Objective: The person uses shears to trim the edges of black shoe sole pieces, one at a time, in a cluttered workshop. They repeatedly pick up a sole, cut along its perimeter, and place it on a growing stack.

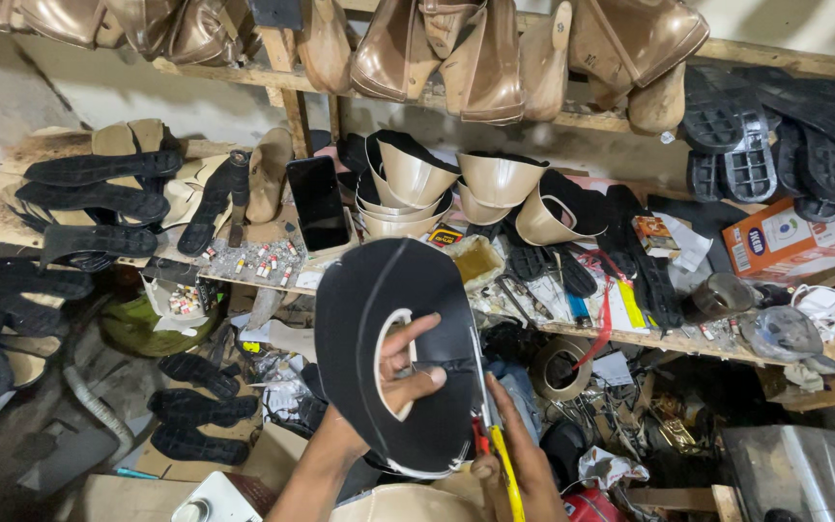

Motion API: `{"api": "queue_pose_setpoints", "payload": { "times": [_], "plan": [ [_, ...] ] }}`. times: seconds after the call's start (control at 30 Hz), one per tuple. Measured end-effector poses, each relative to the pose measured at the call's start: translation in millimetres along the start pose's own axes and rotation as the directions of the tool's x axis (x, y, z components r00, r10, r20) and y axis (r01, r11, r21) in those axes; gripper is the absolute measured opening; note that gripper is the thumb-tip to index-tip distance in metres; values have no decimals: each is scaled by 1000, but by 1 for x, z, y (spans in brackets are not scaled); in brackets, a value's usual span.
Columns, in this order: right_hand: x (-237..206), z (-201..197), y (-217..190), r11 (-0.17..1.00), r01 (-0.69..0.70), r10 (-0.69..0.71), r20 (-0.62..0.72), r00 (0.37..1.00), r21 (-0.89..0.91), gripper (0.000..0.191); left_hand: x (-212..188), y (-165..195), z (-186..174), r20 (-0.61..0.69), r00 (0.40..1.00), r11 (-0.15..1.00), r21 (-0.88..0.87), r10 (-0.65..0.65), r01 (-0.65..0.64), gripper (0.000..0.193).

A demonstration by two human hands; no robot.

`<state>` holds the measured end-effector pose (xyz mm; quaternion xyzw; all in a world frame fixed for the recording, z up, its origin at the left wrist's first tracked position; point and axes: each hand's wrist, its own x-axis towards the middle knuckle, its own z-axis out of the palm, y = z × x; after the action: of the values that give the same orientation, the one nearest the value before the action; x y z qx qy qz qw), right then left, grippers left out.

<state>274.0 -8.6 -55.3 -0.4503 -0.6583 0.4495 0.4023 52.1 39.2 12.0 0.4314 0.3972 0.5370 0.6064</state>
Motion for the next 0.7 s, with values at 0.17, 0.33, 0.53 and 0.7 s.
{"api": "queue_pose_setpoints", "payload": {
  "times": [0.17, 0.33, 0.53, 0.7],
  "plan": [
    [3, -4, 4, 988, -123, 116, 81, 990, 96, 101, -1, 5, 0, -98, 994, 974, 224, 50, -27, 71],
    [-1, -4, 2, 997, 49, -50, -10, 999, -61, 93, -7, 6, 0, -35, 998, 987, 156, 51, -44, 74],
    [1, -1, -14, 997, -2, 2, 2, 1000, 71, 93, -3, 2, 2, 3, 992, 983, 132, 127, -126, 68],
    [7, -8, -26, 987, -147, 143, 69, 987, 57, 91, -11, 1, 2, 103, 993, 994, 103, -59, 48, 75]
  ]
}}
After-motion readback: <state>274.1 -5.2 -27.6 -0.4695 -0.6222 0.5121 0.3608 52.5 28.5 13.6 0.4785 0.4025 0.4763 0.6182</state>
